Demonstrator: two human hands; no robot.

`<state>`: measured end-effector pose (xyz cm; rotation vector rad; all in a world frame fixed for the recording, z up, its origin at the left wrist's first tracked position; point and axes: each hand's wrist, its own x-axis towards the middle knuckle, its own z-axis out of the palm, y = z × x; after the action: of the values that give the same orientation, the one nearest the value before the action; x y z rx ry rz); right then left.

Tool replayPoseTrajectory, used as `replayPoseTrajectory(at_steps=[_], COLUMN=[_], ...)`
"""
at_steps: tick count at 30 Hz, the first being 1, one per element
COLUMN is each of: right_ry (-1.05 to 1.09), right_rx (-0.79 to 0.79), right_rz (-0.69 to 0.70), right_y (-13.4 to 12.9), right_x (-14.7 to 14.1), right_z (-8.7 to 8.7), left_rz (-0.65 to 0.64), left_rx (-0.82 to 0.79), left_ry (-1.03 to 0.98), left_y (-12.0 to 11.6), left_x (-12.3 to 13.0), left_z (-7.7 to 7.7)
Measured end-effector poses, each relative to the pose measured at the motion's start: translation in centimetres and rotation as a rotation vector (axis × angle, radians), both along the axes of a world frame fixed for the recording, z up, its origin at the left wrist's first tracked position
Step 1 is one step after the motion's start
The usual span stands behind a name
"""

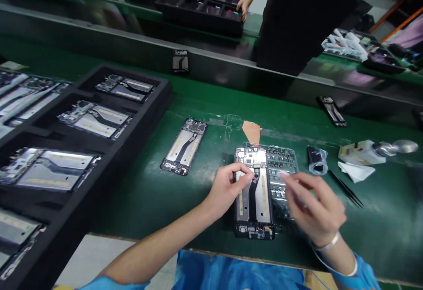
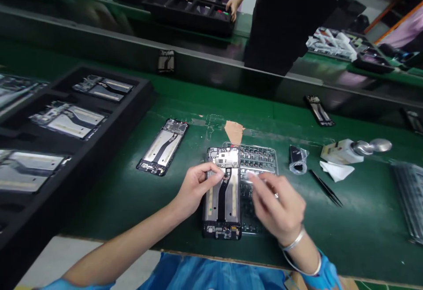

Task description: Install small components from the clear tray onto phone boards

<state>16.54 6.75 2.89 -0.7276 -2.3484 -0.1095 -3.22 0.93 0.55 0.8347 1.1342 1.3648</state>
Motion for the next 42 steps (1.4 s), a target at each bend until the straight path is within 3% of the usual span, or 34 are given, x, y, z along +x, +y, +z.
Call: replayPoseTrajectory(at_steps=[4, 17, 20, 24, 27, 30, 32, 37, 40, 42], right_ry=[-0.038, 0.003, 0.061, 0.139, 0.023, -0.17, -0.088, 0.327, 0.501, 0.596], right_rx=[-0.018, -0.073, -0.043, 0.066, 0.074, -0.038, -0.165, -1.04, -1.204, -1.261], right_rz=[0.122, 0.117, -0.032, -0.375, -0.587, -0.705, -0.673, -0.155, -0.062, -0.055], right_y=[-1.3, -1.2, -0.7, 1.2, 2.6, 2.8, 2.3, 0.2, -0.6, -1.0], right_x=[-1.8, -1.2, 0.7, 5.0, 8.0, 8.6, 7.0, 0.6, -1.2, -1.4], right_z=[-1.0, -1.2, -1.2, -1.4, -1.7, -1.5, -1.1, -1.2, -2.2, -2.6], left_rz=[-0.015, -0.008, 0.019, 0.03, 0.026, 0.016, -0.02, -0.207, -0.275, -0.205], left_rx=[0.002, 0.018, 0.039, 0.062, 0.072, 0.079, 0.088, 0.088, 0.088, 0.104], left_ry=[0.034, 0.095, 0.154, 0.227, 0.259, 0.267, 0.259, 0.179, 0.126, 0.114], left_y=[0.1, 0.1, 0.1, 0.0, -0.1, -0.2, -0.2, -0.2, -0.1, -0.1], left_x=[0.0, 0.0, 0.0, 0.1, 0.1, 0.2, 0.2, 0.6, 0.6, 0.3], left_z=[0.0, 0.0, 0.2, 0.6, 0.7, 0.6, 0.5, 0.1, 0.0, 0.2])
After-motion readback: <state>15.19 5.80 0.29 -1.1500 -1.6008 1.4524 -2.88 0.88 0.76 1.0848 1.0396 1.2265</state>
